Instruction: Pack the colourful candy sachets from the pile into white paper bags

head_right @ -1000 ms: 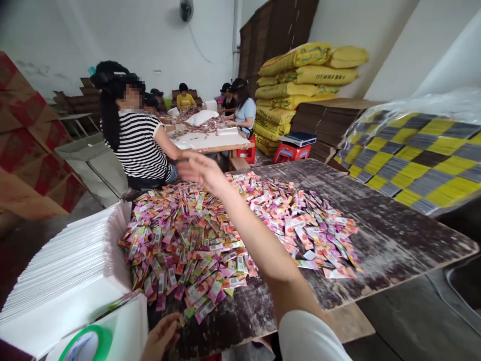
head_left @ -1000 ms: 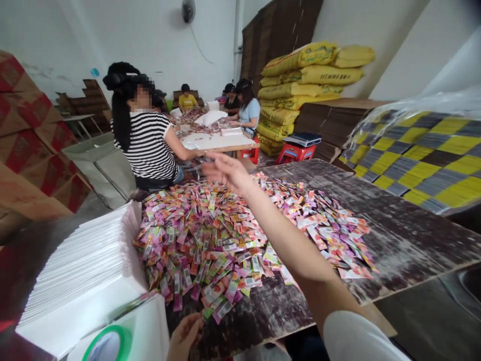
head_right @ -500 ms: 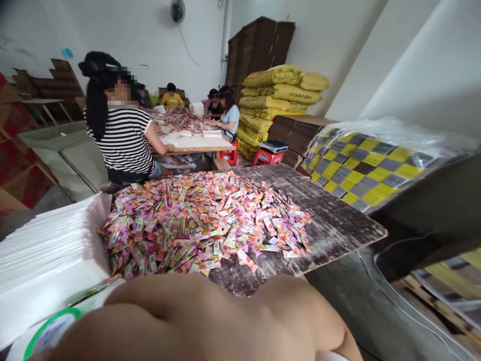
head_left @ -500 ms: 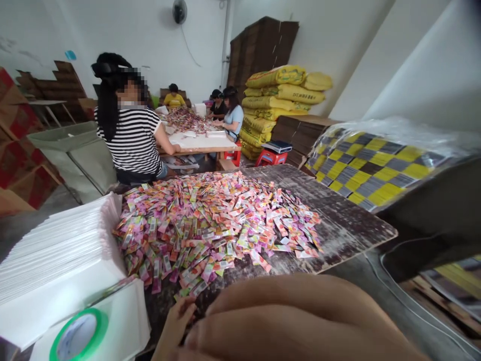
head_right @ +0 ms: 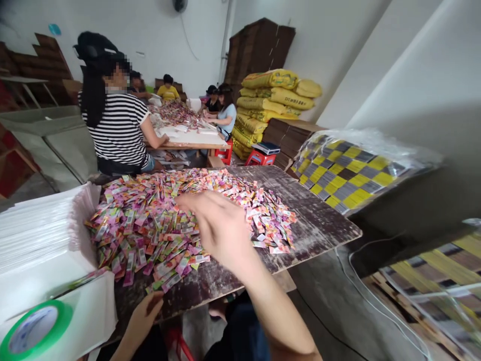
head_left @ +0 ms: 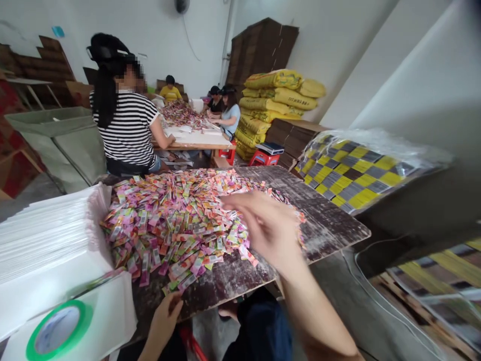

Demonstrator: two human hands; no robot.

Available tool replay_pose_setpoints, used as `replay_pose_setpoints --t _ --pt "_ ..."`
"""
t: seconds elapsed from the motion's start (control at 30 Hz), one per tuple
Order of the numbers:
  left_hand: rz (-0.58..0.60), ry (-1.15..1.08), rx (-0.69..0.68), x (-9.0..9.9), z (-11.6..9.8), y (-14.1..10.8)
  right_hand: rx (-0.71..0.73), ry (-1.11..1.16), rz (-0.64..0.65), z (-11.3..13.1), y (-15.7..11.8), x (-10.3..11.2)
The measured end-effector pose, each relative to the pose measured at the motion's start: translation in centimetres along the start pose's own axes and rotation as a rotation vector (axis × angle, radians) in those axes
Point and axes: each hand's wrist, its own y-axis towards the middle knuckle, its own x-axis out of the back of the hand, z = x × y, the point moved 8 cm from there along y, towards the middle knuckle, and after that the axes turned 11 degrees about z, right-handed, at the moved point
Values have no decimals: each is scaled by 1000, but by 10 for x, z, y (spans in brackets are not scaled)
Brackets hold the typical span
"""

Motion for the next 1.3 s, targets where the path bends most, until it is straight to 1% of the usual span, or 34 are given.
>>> replay_pose_setpoints --t 0.03,0.07,0.1,0.13,0.17,0.2,0.23,0.27,0.3,0.33,0.37,0.43,0.47,0.53,0.6,0.67,0.7,0.77,0.8,0.83,0.87,0.9,0.97,1.03,1.07,1.13,1.17,1.23,1.27,1.3 --pt "-62 93 -69 5 -9 8 -64 27 36 -26 3 -25" --pt "-127 194 -126 7 -20 17 -154 62 108 -55 2 -59" --pt "-184 301 -150 8 -28 27 -267 89 210 -86 -6 -99" --pt "-224 405 -132 6 -34 39 -399 100 326 -116 -20 -143" --pt "-244 506 -79 2 -35 53 -520 84 453 -143 -41 -188" --pt "-247 601 -10 -3 -34 66 -636 52 547 -166 -65 -227" --pt "-237 689 52 -10 -32 78 -725 15 599 -185 -89 -259" --pt "-220 769 94 -17 -30 89 -794 -22 610 -200 -111 -283" --pt "-204 836 109 -23 -29 97 -837 -56 625 -210 -129 -303" --pt "-195 890 106 -29 -30 104 -853 -100 607 -216 -143 -315" --pt "-192 927 91 -32 -31 108 -851 -142 561 -221 -151 -321" --pt "-187 943 55 -32 -35 114 -804 -195 480 -226 -154 -319" --pt "-181 933 37 -28 -36 116 -769 -200 461 -229 -151 -316" --pt "-168 899 -8 -18 -39 119 -711 -184 474 -236 -142 -308" --pt "-170 859 -47 -6 -40 122 -719 -174 463 -246 -135 -299" --pt "-183 814 -79 3 -40 122 -707 -155 435 -249 -134 -294" --pt "-182 793 -91 6 -40 121 -647 -128 449 -245 -134 -296" --pt "-146 763 -114 5 -40 115 -430 -51 536 -226 -141 -307" --pt "-116 760 -127 2 -40 109 -321 -19 586 -215 -148 -312" --pt "-87 769 -141 -2 -41 103 -244 0 626 -206 -158 -315" --pt "-73 791 -148 -5 -42 94 -208 4 651 -201 -169 -316" --pt "-76 825 -141 -6 -41 86 -204 -5 663 -199 -179 -314" --pt "-110 915 -67 -5 -38 69 -250 -31 649 -200 -195 -307" --pt "-112 1000 49 -4 -33 57 -343 -40 590 -202 -204 -297" --pt "-89 1030 104 -4 -32 53 -408 -31 563 -203 -206 -293" --pt "-15 1055 164 -5 -34 51 -550 13 552 -204 -208 -289" --pt "14 1038 191 -4 -35 53 -594 53 580 -202 -209 -292" --pt "62 943 204 -3 -35 61 -628 121 583 -199 -209 -295" --pt "56 889 191 -1 -35 64 -635 150 555 -199 -209 -294" --pt "31 854 171 2 -36 67 -671 165 495 -202 -212 -290"
